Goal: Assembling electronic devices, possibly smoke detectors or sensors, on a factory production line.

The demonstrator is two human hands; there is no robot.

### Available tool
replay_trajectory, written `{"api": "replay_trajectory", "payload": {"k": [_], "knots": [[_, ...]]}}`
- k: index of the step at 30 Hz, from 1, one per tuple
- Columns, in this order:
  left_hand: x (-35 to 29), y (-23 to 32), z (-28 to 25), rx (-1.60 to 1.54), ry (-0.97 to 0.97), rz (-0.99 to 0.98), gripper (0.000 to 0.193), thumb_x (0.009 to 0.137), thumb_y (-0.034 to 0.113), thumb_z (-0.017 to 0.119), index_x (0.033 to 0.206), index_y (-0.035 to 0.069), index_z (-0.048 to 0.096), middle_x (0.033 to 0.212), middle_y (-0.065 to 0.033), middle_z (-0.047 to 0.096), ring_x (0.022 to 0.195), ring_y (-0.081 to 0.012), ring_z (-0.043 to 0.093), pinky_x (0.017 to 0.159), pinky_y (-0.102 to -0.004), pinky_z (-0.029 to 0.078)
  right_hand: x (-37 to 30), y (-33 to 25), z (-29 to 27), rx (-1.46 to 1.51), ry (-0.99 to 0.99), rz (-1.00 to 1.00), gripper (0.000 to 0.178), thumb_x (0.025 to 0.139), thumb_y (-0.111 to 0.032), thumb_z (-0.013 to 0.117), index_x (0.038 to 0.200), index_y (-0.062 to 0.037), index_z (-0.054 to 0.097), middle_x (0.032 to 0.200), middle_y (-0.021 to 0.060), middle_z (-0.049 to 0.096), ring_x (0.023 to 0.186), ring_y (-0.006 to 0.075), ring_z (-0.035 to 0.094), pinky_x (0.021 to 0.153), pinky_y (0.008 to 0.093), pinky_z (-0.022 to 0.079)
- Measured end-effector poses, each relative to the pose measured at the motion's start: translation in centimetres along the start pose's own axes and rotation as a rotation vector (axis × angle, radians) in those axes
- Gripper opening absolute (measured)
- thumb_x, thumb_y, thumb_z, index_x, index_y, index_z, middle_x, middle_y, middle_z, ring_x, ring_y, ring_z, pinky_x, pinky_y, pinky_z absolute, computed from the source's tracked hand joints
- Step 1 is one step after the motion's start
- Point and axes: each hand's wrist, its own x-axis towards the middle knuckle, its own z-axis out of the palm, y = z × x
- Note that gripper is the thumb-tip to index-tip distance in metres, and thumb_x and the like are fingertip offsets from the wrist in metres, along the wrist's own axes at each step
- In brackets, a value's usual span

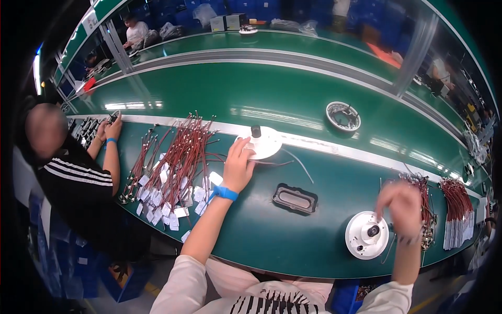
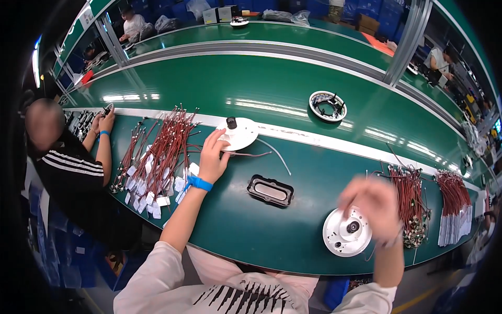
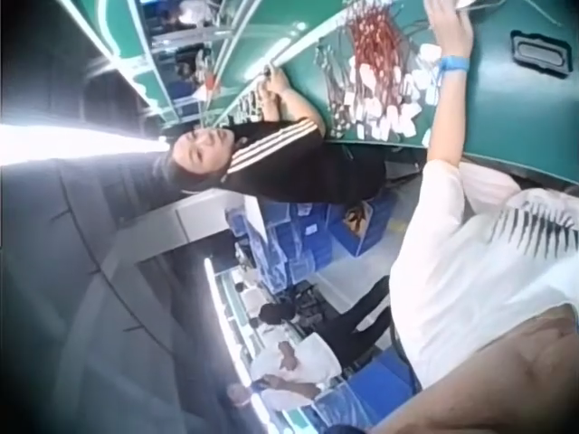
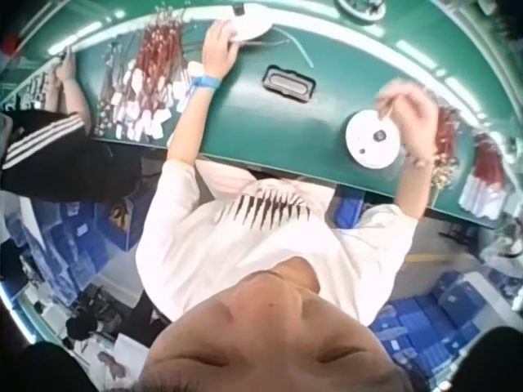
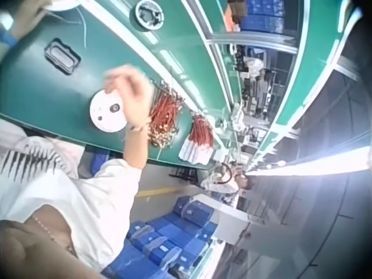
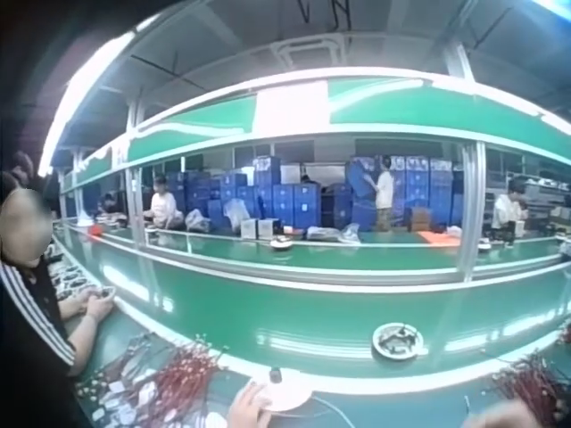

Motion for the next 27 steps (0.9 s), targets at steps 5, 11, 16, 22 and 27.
{"api": "replay_trajectory", "payload": {"k": [5,11,16,22,27], "knots": [[0.7,2.3,-2.1,-0.453,0.214,-0.291,0.01,0.076,0.003,0.058,0.084,-0.002,0.053,0.095,-0.0114,0.059,0.078,-0.0158,0.059,0.062,-0.0261,0.047,-6.0,2.9,6.0,-0.12,-0.408,0.058,0.01,0.071,-0.001,0.06,0.081,0.0003,0.062,0.072,0.0085,0.061,0.064,0.0177,0.058,0.057,0.0259,0.047],[-2.5,5.0,-9.6,-0.6,0.32,-0.569,0.011,0.086,0.011,0.048,0.09,0.001,0.053,0.079,0.0004,0.051,0.072,-0.0046,0.046,0.062,-0.0176,0.037,-11.4,9.5,9.9,-0.802,0.45,-0.12,0.02,0.064,0.001,0.061,0.084,-0.0005,0.06,0.078,0.0114,0.059,0.072,0.0241,0.057,0.066,0.0295,0.045],[-10.1,3.1,-13.8,-0.77,0.382,-0.633,0.02,0.09,0.009,0.038,0.104,-0.002,0.047,0.096,-0.0065,0.054,0.083,-0.0094,0.051,0.071,-0.0221,0.041,-16.6,8.3,5.5,-0.959,1.069,0.016,0.07,0.064,-0.002,0.061,0.126,-0.0022,0.028,0.128,0.0164,0.031,0.114,0.0296,0.036,0.09,0.0368,0.033],[-13.7,4.5,-15.6,-0.769,0.49,-0.651,0.02,0.09,0.01,0.039,0.104,-0.002,0.047,0.095,-0.0063,0.055,0.082,-0.0097,0.052,0.071,-0.0218,0.042,-17.9,10.1,-1.4,-0.626,1.2,0.154,0.064,0.08,-0.013,0.056,0.132,-0.0056,0.018,0.134,0.0118,0.023,0.113,0.0243,0.035,0.082,0.0325,0.038],[-14.6,5.6,-16.7,-0.8,0.562,-0.646,0.024,0.09,0.01,0.039,0.109,-0.003,0.045,0.103,-0.0089,0.053,0.088,-0.0113,0.052,0.074,-0.0232,0.042,-13.5,4.3,3.0,-1.344,1.001,-0.117,0.067,0.075,-0.011,0.06,0.129,-0.0042,0.022,0.131,0.0165,0.028,0.121,0.0274,0.028,0.093,0.0393,0.031]]}}
